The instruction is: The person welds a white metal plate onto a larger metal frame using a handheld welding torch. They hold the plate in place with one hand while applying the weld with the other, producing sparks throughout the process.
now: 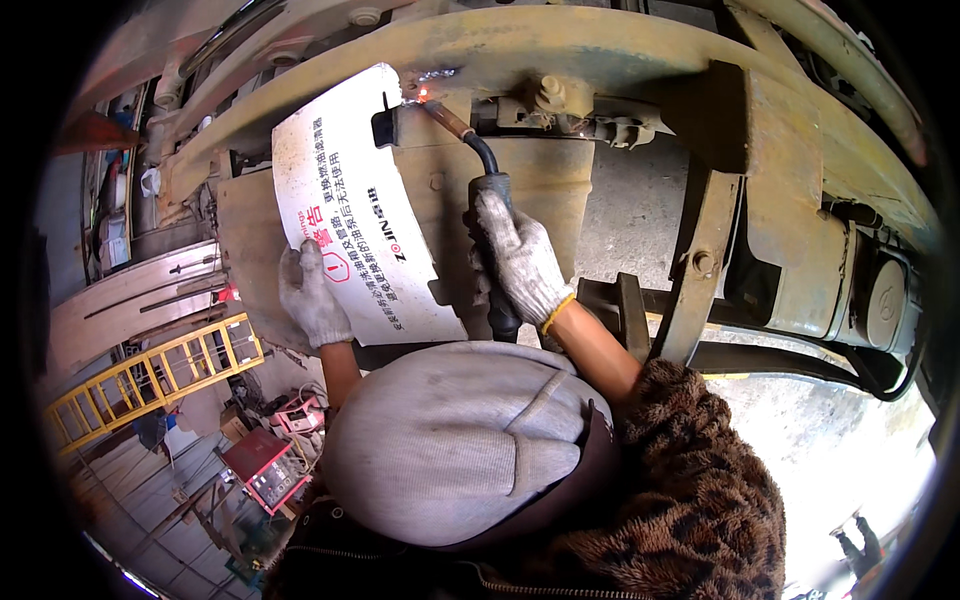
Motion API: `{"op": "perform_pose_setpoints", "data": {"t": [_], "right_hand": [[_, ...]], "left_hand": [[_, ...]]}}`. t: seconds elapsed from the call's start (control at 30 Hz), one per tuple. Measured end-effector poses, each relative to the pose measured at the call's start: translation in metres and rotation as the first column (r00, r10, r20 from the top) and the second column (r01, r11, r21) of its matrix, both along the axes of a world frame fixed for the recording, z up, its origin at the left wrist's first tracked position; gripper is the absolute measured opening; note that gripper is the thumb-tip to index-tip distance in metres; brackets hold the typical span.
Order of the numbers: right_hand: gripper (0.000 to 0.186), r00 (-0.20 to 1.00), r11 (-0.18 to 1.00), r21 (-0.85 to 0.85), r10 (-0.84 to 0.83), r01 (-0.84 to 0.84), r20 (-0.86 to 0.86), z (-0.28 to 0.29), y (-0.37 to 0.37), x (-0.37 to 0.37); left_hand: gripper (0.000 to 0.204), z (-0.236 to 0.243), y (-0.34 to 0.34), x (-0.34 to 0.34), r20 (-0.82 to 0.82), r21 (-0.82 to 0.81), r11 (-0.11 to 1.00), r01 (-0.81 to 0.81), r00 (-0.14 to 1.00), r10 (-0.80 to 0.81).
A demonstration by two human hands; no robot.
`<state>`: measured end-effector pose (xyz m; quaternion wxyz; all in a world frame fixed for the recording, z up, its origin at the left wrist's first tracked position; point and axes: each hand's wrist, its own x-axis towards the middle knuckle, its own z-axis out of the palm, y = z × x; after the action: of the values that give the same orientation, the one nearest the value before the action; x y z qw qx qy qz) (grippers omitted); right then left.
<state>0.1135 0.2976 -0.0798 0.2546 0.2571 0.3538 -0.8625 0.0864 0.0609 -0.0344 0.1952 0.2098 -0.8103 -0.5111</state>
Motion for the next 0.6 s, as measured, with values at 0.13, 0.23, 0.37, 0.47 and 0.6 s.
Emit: {"op": "perform_pose_setpoints", "data": {"t": [0.13,0.23,0.37,0.47,0.6], "right_hand": [[0.052,1.000,1.000,-0.015,0.003,-0.002,0.026,-0.004,-0.006,0.001],[0.054,0.998,0.996,-0.083,-0.012,0.017,0.060,-0.004,-0.005,-0.003],[0.054,0.999,0.998,-0.067,0.005,-0.002,0.046,0.001,-0.007,-0.006],[0.053,0.999,0.998,-0.057,-0.010,0.012,0.032,0.001,-0.009,-0.008],[0.052,0.999,0.996,-0.090,0.000,0.003,0.040,0.005,-0.008,-0.011]], "left_hand": [[0.056,0.007,-0.002,0.006,-0.002,0.123,0.991,0.045,0.999,-0.045],[0.061,0.004,-0.004,0.006,0.014,0.083,0.996,-0.015,1.000,0.014],[0.059,-0.001,-0.008,0.002,0.005,0.106,0.994,-0.011,1.000,0.010],[0.056,0.001,-0.006,0.000,0.003,0.117,0.993,0.013,1.000,-0.013],[0.051,0.014,0.005,-0.004,0.028,0.107,0.991,0.074,0.997,-0.077]]}}
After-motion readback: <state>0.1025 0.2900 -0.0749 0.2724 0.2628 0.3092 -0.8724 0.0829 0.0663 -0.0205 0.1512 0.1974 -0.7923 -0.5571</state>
